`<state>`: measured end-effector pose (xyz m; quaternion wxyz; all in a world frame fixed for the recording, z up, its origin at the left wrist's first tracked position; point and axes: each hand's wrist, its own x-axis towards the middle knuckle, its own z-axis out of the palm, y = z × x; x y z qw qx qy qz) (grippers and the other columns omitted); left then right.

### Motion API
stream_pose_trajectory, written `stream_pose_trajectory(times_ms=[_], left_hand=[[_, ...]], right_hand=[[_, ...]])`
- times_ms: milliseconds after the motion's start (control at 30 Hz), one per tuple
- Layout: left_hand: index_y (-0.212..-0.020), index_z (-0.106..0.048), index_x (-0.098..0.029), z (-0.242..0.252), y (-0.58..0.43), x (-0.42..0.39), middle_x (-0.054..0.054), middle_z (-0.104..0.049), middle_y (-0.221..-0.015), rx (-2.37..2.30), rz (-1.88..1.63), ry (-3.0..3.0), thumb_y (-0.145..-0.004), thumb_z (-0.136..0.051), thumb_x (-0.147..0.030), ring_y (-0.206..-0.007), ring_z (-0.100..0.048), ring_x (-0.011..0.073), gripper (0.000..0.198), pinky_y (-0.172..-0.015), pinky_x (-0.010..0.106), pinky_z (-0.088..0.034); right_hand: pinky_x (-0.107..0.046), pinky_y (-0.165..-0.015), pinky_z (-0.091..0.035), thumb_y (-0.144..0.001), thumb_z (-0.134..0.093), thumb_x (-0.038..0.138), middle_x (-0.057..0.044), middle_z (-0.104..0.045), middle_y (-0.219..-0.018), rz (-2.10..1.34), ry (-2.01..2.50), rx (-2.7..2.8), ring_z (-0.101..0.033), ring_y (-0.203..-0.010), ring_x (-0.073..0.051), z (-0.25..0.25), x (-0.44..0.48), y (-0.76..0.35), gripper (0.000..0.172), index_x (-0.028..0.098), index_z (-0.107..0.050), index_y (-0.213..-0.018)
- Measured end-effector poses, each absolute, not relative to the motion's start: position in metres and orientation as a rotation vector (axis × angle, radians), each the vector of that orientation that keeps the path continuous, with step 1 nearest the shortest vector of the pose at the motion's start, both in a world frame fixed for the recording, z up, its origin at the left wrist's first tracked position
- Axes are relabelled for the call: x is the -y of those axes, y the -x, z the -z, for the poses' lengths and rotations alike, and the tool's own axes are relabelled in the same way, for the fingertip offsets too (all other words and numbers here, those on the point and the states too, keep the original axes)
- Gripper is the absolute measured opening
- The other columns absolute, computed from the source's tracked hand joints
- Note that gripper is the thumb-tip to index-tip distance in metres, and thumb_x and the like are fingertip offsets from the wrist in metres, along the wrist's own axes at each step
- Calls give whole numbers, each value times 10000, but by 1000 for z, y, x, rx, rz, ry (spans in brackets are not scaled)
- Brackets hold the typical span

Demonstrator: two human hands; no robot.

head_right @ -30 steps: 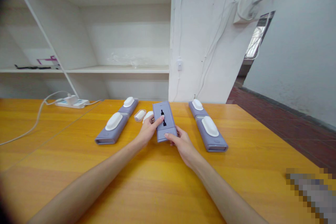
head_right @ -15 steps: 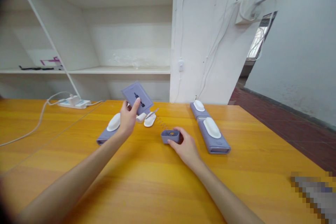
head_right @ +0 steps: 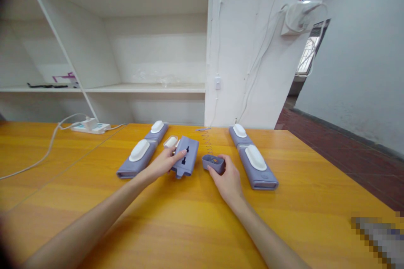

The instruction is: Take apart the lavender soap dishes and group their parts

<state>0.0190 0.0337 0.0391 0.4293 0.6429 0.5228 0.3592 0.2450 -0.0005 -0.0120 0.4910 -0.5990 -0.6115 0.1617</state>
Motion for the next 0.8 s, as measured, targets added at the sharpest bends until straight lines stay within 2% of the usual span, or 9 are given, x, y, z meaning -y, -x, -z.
stream_pose_trajectory(times_ms=[100,267,367,467,667,800], left_hand=[[-981,-615,-130,-29,-28,-38,89,-701,-878,-1420,-818,-1704,-781,-540,-591,-730,-646,200,508,-551,236,-439],[-985,-596,-133,-22,-38,-51,132,-692,-951,-1696,-625,-1928,-836,-394,-627,-812,-658,238,554,-629,272,-450],[-981,-585,-127,-21,-44,-56,187,-664,-1016,-1807,-623,-1986,-833,-403,-614,-936,-630,302,540,-714,328,-444],[-984,-572,-127,-23,-49,-56,209,-652,-1029,-1869,-612,-2030,-843,-392,-590,-969,-616,336,516,-738,363,-438],[-971,-589,-162,-28,-49,-49,155,-678,-922,-1977,-577,-2226,-860,-410,-527,-863,-646,314,421,-675,354,-447],[-971,-613,-192,-52,-39,-49,79,-677,-795,-1854,-881,-2377,-875,-447,-465,-768,-646,232,333,-643,292,-434]], right_hand=[[-360,-742,-502,-720,-654,400,-60,-658,-968,-391,1443,1426,-635,-825,-234,14,0,-247,412,219,-514,-1062],[-362,-741,-508,-730,-656,414,-53,-651,-956,-415,1436,1396,-632,-819,-229,14,0,-247,421,224,-497,-1070],[-355,-742,-509,-735,-655,421,-54,-647,-965,-422,1420,1389,-631,-827,-226,14,0,-246,426,224,-490,-1074],[-355,-744,-507,-736,-652,419,-54,-644,-978,-412,1421,1396,-631,-833,-227,15,0,-247,421,225,-490,-1073],[-372,-789,-490,-737,-633,395,-59,-645,-999,-391,1451,1430,-626,-889,-243,15,0,-247,400,221,-488,-1067],[-367,-800,-477,-732,-629,374,-51,-638,-988,-350,1503,1430,-614,-902,-238,13,1,-246,370,221,-492,-1039]])
